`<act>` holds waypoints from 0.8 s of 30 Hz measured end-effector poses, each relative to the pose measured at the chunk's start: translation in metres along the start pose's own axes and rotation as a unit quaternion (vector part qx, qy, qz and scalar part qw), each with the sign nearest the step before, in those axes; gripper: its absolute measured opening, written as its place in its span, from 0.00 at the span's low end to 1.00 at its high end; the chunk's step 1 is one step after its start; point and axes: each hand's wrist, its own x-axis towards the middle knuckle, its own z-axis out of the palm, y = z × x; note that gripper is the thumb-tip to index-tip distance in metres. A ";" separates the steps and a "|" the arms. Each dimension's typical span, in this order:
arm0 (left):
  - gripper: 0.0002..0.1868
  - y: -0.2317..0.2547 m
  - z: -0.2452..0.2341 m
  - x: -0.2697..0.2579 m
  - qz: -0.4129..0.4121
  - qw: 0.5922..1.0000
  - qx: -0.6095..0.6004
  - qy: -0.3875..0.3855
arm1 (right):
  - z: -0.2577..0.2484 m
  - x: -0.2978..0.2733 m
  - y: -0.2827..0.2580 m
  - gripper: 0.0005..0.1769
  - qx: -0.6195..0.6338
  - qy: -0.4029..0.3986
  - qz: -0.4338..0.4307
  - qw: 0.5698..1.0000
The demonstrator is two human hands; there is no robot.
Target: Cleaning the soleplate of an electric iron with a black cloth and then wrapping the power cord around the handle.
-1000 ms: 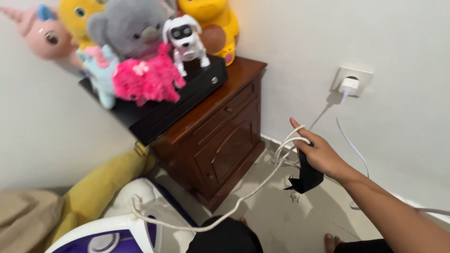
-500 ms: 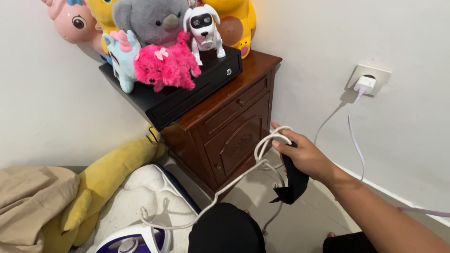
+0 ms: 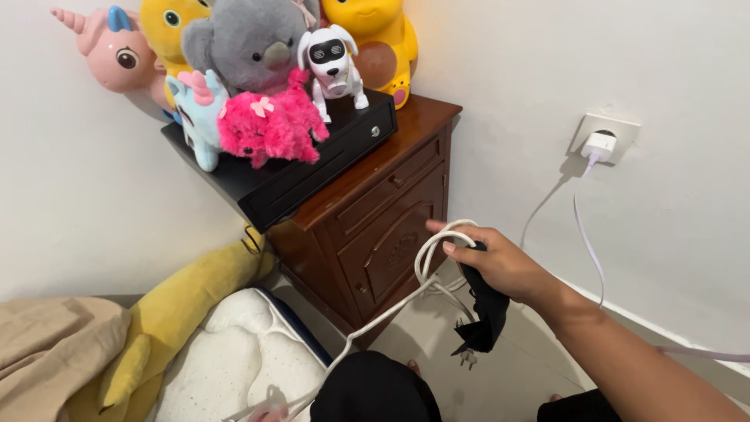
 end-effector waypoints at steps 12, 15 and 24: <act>0.14 0.236 0.107 0.251 -0.144 0.920 -0.016 -0.363 | -0.026 0.015 0.048 0.24 0.052 0.001 -0.036 0.998; 0.10 0.227 0.115 0.260 -0.167 0.915 -0.065 -0.361 | -0.031 0.020 0.038 0.24 0.033 -0.007 -0.066 0.997; 0.12 0.212 0.105 0.263 -0.263 0.916 -0.037 -0.299 | -0.032 0.035 0.021 0.25 -0.124 0.014 0.094 0.988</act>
